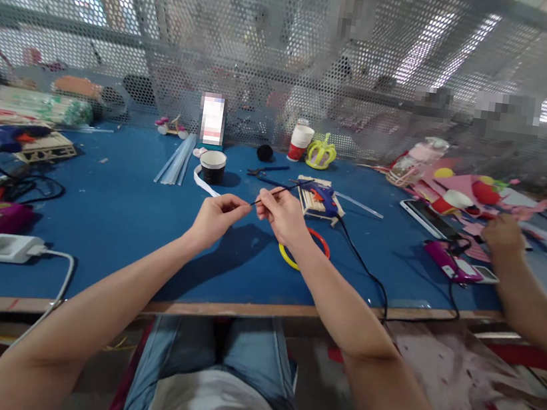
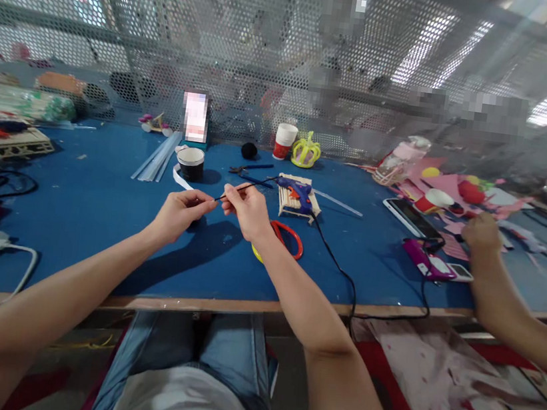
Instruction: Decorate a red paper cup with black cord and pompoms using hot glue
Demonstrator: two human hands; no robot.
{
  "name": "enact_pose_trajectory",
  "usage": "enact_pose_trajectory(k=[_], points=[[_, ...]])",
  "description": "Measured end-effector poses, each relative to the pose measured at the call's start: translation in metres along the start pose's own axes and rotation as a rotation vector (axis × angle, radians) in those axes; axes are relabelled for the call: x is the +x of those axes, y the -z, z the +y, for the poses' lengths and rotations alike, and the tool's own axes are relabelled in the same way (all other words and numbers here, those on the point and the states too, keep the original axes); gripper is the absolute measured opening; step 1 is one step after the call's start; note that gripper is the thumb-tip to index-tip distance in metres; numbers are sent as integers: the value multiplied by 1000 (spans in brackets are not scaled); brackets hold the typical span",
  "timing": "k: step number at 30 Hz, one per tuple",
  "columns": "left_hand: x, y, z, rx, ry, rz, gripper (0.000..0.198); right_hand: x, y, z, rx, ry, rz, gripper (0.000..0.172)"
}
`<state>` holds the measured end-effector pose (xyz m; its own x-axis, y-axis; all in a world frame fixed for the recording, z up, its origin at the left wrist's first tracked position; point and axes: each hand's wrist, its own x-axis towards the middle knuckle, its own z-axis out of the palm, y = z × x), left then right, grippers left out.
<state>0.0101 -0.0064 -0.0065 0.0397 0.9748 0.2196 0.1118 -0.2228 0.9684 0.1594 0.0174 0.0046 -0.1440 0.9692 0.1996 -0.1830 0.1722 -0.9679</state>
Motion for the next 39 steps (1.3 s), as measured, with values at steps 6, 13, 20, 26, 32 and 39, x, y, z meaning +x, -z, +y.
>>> enact_pose_trajectory(k=[6,13,20,26,32,39], points=[[2,8,4,158,-127,-6,20,2,7,-2,-176,69,-50,36],[-4,7,6,390,-343,37,13,-4,3,-3,-395,206,66,32],[-6,0,4,204,-222,48,16,-2,-1,-1,-56,99,90,34],[0,1,1,7,-41,-13,22,1,0,-3,138,-78,-31,37],[4,10,2,121,-162,-6,18,2,5,-4,-43,21,-28,36],[-2,8,6,420,-472,53,8,-3,4,-6,-338,207,72,32]])
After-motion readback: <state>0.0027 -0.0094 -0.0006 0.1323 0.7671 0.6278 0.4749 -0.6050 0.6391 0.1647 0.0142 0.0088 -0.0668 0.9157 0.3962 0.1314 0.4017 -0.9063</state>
